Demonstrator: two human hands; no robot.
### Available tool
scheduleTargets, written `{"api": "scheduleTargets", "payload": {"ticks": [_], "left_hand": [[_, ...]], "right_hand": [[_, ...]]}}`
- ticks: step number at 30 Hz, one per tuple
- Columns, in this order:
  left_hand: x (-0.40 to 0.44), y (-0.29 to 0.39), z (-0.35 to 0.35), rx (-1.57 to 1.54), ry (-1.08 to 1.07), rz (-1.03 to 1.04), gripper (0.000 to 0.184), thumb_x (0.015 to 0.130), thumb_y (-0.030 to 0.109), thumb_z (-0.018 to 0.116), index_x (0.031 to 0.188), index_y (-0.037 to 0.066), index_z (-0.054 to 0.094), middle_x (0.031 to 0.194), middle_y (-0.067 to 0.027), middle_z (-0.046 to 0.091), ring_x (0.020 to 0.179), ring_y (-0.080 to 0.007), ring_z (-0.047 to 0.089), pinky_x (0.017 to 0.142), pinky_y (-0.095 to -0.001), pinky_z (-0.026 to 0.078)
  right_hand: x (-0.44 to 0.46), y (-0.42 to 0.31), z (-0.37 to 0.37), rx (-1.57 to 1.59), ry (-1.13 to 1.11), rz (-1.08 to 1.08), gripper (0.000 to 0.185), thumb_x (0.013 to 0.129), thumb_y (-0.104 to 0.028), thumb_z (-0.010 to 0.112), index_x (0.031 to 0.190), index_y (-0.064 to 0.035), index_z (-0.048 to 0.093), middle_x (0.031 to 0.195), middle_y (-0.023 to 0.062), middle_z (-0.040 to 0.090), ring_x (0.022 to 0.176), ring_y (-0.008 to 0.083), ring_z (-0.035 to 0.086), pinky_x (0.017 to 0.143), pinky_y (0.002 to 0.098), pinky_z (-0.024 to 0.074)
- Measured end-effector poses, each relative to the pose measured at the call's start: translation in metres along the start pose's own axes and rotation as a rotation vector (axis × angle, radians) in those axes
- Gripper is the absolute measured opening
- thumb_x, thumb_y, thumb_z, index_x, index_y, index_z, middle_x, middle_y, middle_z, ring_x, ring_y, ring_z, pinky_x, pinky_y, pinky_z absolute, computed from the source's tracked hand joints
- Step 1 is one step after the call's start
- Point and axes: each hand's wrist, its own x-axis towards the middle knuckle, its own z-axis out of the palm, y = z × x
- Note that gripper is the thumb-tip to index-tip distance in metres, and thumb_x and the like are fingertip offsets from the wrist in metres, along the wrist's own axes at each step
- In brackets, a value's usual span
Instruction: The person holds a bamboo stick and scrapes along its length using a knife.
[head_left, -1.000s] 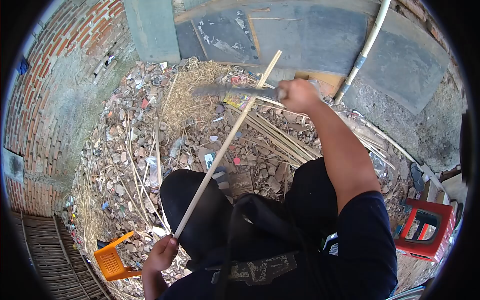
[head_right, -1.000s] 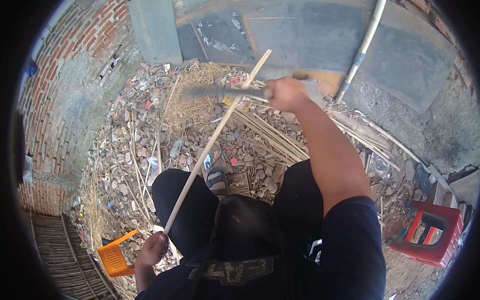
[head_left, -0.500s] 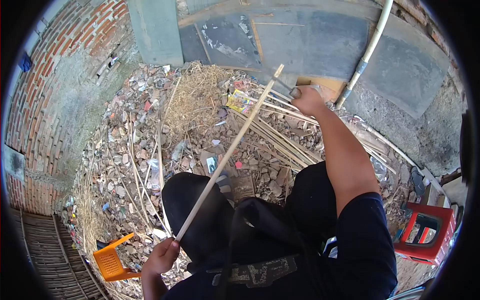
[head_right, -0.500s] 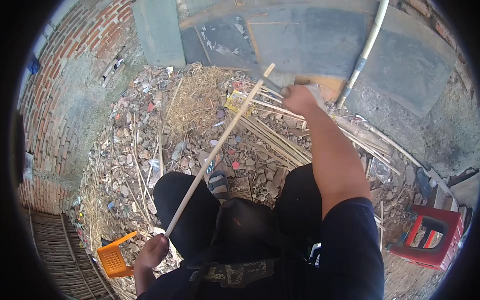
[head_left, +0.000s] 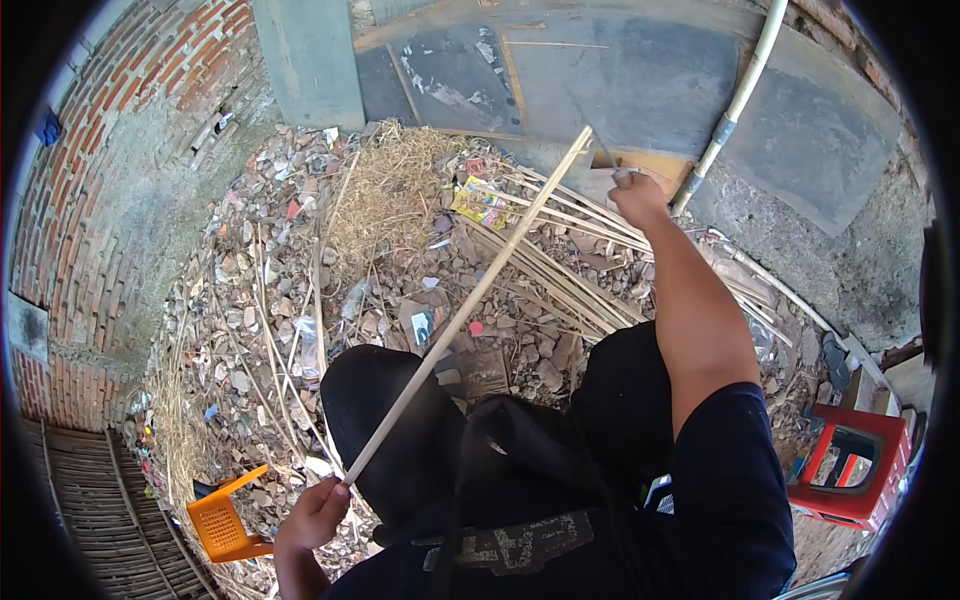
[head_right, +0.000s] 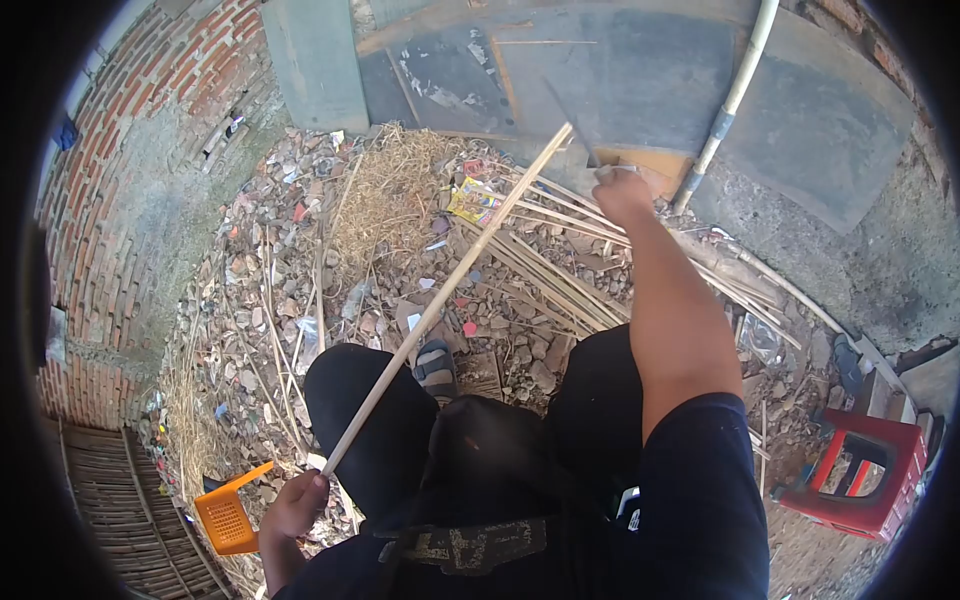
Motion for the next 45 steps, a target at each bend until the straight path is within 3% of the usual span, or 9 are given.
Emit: {"api": "scheduleTargets", "payload": {"ticks": [12, 18, 26, 29, 32, 35, 36, 40, 45], "left_hand": [[0.015, -0.012, -0.005, -0.338, -0.183, -0.072, 0.036, 0.111, 0.033, 0.048, 0.085, 0.009, 0.052, 0.065, 0.0064, 0.038, 0.056, -0.0051, 0.032, 0.051, -0.0246, 0.028], [0.014, -0.009, -0.007, -0.261, -0.164, -0.055, 0.036, 0.111, 0.033, 0.049, 0.084, 0.009, 0.052, 0.067, 0.0067, 0.041, 0.057, -0.005, 0.034, 0.051, -0.0243, 0.03], [0.019, -0.012, -0.004, -0.18, -0.163, -0.006, 0.042, 0.11, 0.043, 0.046, 0.084, 0.01, 0.05, 0.064, 0.0054, 0.036, 0.054, -0.0072, 0.032, 0.049, -0.0259, 0.027], [0.018, -0.019, -0.004, -0.126, -0.118, -0.014, 0.042, 0.11, 0.043, 0.046, 0.084, 0.01, 0.05, 0.064, 0.0055, 0.037, 0.055, -0.0072, 0.032, 0.049, -0.0262, 0.027], [0.014, -0.021, -0.007, -0.105, -0.083, -0.018, 0.04, 0.11, 0.039, 0.049, 0.083, 0.009, 0.053, 0.066, 0.0067, 0.043, 0.058, -0.0048, 0.037, 0.052, -0.0248, 0.032], [0.017, -0.025, -0.009, -0.062, -0.061, -0.019, 0.041, 0.109, 0.039, 0.051, 0.082, 0.009, 0.055, 0.067, 0.0071, 0.047, 0.059, -0.0039, 0.039, 0.052, -0.0246, 0.034], [0.019, -0.027, -0.011, -0.052, -0.067, -0.012, 0.041, 0.109, 0.04, 0.051, 0.082, 0.008, 0.055, 0.067, 0.0072, 0.047, 0.059, -0.0039, 0.039, 0.052, -0.0247, 0.034], [0.016, -0.013, -0.008, 0.026, -0.042, 0.021, 0.043, 0.109, 0.041, 0.052, 0.082, 0.007, 0.056, 0.067, 0.0067, 0.046, 0.061, -0.0048, 0.039, 0.053, -0.0258, 0.035], [0.008, -0.001, -0.009, 0.132, 0.01, 0.002, 0.044, 0.109, 0.041, 0.052, 0.082, 0.005, 0.056, 0.067, 0.0049, 0.047, 0.063, -0.0057, 0.04, 0.056, -0.0269, 0.037]], "right_hand": [[-0.03, -0.056, -0.036, -0.031, -0.231, -0.326, 0.04, 0.083, -0.03, 0.073, 0.116, -0.0074, 0.073, 0.104, 0.0226, 0.073, 0.1, 0.0372, 0.07, 0.09, 0.0467, 0.0546], [-0.02, -0.029, -0.025, 0.037, -0.049, -0.156, 0.035, 0.085, -0.027, 0.072, 0.114, -0.0075, 0.073, 0.101, 0.0213, 0.074, 0.097, 0.0375, 0.071, 0.09, 0.046, 0.055], [-0.038, -0.069, -0.034, -0.117, -0.176, -0.617, 0.025, 0.08, -0.02, 0.076, 0.102, -0.0092, 0.075, 0.09, 0.0182, 0.073, 0.082, 0.0363, 0.07, 0.078, 0.0442, 0.0554], [-0.034, -0.063, -0.024, 0.01, -0.193, -0.463, 0.03, 0.082, -0.027, 0.071, 0.107, -0.0105, 0.073, 0.09, 0.0183, 0.074, 0.089, 0.0401, 0.071, 0.084, 0.0487, 0.0561], [-0.004, -0.024, 0.003, 0.049, 0.016, -0.262, 0.032, 0.085, -0.029, 0.073, 0.102, -0.0024, 0.069, 0.079, 0.0155, 0.071, 0.074, 0.0331, 0.07, 0.072, 0.0455, 0.0554], [-0.009, -0.027, -0.015, 0.703, -0.184, 0.065, 0.037, 0.089, -0.034, 0.075, 0.099, 0.0007, 0.066, 0.07, 0.0069, 0.063, 0.06, 0.019, 0.06, 0.06, 0.0362, 0.0489], [-0.015, -0.035, -0.022, 0.866, -0.173, 0.069, 0.036, 0.092, -0.036, 0.077, 0.099, -0.0024, 0.065, 0.065, -0.0014, 0.051, 0.054, 0.0092, 0.046, 0.055, 0.0283, 0.0402], [-0.031, -0.062, -0.047, 1.2, -0.2, 0.129, 0.036, 0.092, -0.035, 0.078, 0.1, -0.0024, 0.065, 0.064, -0.0024, 0.046, 0.053, 0.0109, 0.042, 0.053, 0.0291, 0.039], [-0.025, -0.061, -0.04, 1.095, -0.16, 0.128, 0.034, 0.093, -0.036, 0.078, 0.093, -0.006, 0.063, 0.064, -0.0034, 0.047, 0.053, 0.0098, 0.043, 0.053, 0.0272, 0.039]]}}
